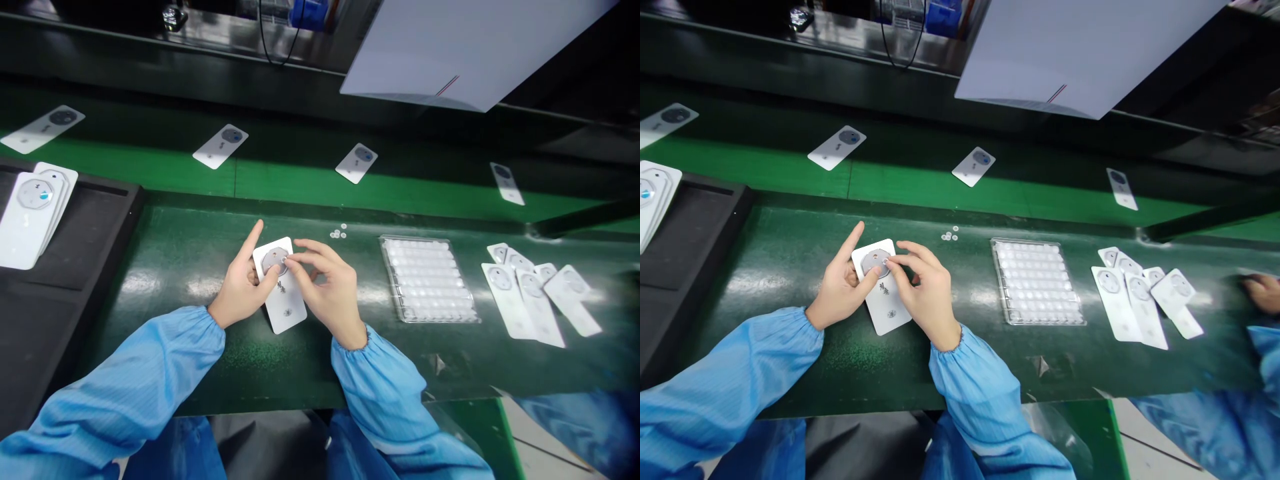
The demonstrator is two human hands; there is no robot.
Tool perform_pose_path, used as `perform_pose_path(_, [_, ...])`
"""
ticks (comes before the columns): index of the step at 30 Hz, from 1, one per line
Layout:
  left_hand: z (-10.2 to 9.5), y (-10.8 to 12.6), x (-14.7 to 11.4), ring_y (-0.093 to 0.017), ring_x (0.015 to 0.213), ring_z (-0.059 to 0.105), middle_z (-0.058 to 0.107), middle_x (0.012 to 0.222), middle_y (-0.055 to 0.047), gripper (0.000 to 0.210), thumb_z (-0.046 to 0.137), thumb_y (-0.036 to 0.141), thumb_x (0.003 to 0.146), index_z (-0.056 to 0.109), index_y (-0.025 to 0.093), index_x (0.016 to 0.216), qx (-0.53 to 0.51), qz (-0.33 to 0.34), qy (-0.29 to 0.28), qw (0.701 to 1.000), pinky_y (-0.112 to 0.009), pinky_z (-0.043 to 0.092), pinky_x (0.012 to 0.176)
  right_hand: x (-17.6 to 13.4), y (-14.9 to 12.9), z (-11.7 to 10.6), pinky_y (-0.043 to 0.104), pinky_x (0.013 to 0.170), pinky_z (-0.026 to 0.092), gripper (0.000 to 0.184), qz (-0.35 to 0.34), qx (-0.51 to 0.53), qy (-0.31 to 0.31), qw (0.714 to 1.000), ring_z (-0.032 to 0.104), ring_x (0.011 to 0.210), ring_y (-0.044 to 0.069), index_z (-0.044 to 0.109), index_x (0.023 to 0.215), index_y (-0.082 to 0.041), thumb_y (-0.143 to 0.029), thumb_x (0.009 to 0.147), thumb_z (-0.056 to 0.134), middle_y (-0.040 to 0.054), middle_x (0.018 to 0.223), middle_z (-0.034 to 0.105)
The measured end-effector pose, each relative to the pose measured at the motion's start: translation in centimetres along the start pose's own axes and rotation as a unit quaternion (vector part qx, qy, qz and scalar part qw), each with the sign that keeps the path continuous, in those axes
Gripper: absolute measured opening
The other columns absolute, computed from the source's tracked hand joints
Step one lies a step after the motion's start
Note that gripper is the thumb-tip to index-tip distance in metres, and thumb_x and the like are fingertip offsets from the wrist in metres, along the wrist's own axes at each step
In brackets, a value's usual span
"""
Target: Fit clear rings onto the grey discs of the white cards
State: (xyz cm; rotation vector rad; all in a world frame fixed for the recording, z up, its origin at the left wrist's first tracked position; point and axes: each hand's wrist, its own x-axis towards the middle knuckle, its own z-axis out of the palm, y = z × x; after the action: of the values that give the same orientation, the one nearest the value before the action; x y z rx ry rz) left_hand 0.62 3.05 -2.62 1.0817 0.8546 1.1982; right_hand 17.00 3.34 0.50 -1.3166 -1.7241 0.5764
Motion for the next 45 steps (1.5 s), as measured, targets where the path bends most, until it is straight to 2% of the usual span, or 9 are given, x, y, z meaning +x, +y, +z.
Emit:
perform_pose_path(7, [0.1,0.2,0.0,-0.015,0.07,0.065,0.071,0.087,-0.005,0.093,0.071,0.032,0.092,0.015,0.024,0.165,0.003,-0.005,-0.002,1.0,-0.023,0.057,0.063,0.3,-0.1,-0.2,0.032,0.061,0.054,0.017,0.07,0.047,-0.044,0.995,0.066,0.105,0.026,0.073,0.09,-0.021,-0.037,0.093,0.067,0.0117,0.121,0.068])
perform_pose_path(11, [0.1,0.4,0.0,-0.015,0.07,0.065,0.072,0.085,-0.005,0.094,0.072,0.035,0.092,0.014,0.023,0.165,0.004,-0.004,0.0,1.0,-0.024,0.058,0.065,0.6,0.0,-0.6,0.033,0.068,0.054,0.025,0.141,0.14,-0.073,0.977,0.065,0.109,0.027,0.072,0.086,-0.021,-0.045,0.091,0.069,0.012,0.122,0.065])
perform_pose_path(18, [0.1,0.3,0.0,-0.014,0.07,0.064,0.073,0.088,-0.006,0.096,0.072,0.036,0.092,0.013,0.022,0.165,-0.005,-0.004,-0.006,1.0,-0.024,0.057,0.065,1.0,-0.3,-1.0,0.033,0.073,0.051,0.03,0.192,0.205,-0.114,0.953,0.063,0.1,0.023,0.071,0.084,-0.02,-0.05,0.089,0.07,0.0097,0.118,0.067])
perform_pose_path(22, [0.1,0.3,0.0,-0.013,0.068,0.064,0.073,0.086,-0.005,0.095,0.072,0.035,0.092,0.013,0.024,0.165,-0.004,-0.006,-0.007,1.0,-0.023,0.057,0.065,1.0,-0.4,-1.0,0.035,0.075,0.052,0.032,0.194,0.205,-0.113,0.953,0.063,0.099,0.024,0.072,0.083,-0.02,-0.052,0.088,0.071,0.0097,0.116,0.067])
perform_pose_path(26, [0.1,0.3,-0.1,-0.014,0.068,0.064,0.073,0.086,-0.005,0.094,0.072,0.036,0.092,0.014,0.024,0.165,0.003,-0.006,-0.004,1.0,-0.025,0.058,0.066,0.9,-0.3,-0.8,0.038,0.082,0.054,0.032,0.167,0.173,-0.09,0.967,0.063,0.108,0.027,0.072,0.084,-0.021,-0.053,0.087,0.072,0.0102,0.115,0.067])
perform_pose_path(30, [0.0,0.2,-0.1,-0.015,0.067,0.064,0.073,0.088,-0.006,0.093,0.071,0.035,0.093,0.014,0.025,0.165,0.007,-0.006,-0.006,1.0,-0.026,0.058,0.065,0.9,-0.2,-0.8,0.039,0.083,0.055,0.032,0.147,0.15,-0.095,0.973,0.063,0.108,0.027,0.072,0.084,-0.022,-0.053,0.089,0.07,0.0099,0.112,0.068])
perform_pose_path(39, [0.0,0.1,-0.1,-0.013,0.068,0.064,0.073,0.094,-0.007,0.094,0.071,0.033,0.092,0.014,0.026,0.165,0.008,-0.012,-0.018,1.0,-0.023,0.056,0.064,1.0,-0.3,-1.3,0.034,0.071,0.055,0.026,0.117,0.104,-0.105,0.982,0.064,0.101,0.025,0.072,0.081,-0.021,-0.044,0.092,0.068,0.0097,0.103,0.069])
perform_pose_path(42, [0.0,0.1,-0.1,-0.013,0.068,0.064,0.074,0.095,-0.008,0.093,0.07,0.032,0.092,0.013,0.026,0.165,0.009,-0.015,-0.02,1.0,-0.022,0.056,0.063,1.0,-0.4,-1.4,0.029,0.061,0.053,0.027,0.129,0.113,-0.107,0.979,0.064,0.098,0.024,0.073,0.08,-0.02,-0.045,0.091,0.069,0.0102,0.104,0.068])
perform_pose_path(45, [0.1,0.3,-0.1,-0.013,0.068,0.064,0.074,0.092,-0.008,0.094,0.071,0.032,0.092,0.014,0.024,0.165,0.003,-0.014,-0.017,1.0,-0.023,0.056,0.063,1.1,-0.3,-1.5,0.027,0.054,0.049,0.031,0.159,0.142,-0.117,0.97,0.062,0.085,0.02,0.073,0.082,-0.019,-0.049,0.088,0.072,0.0097,0.105,0.067])
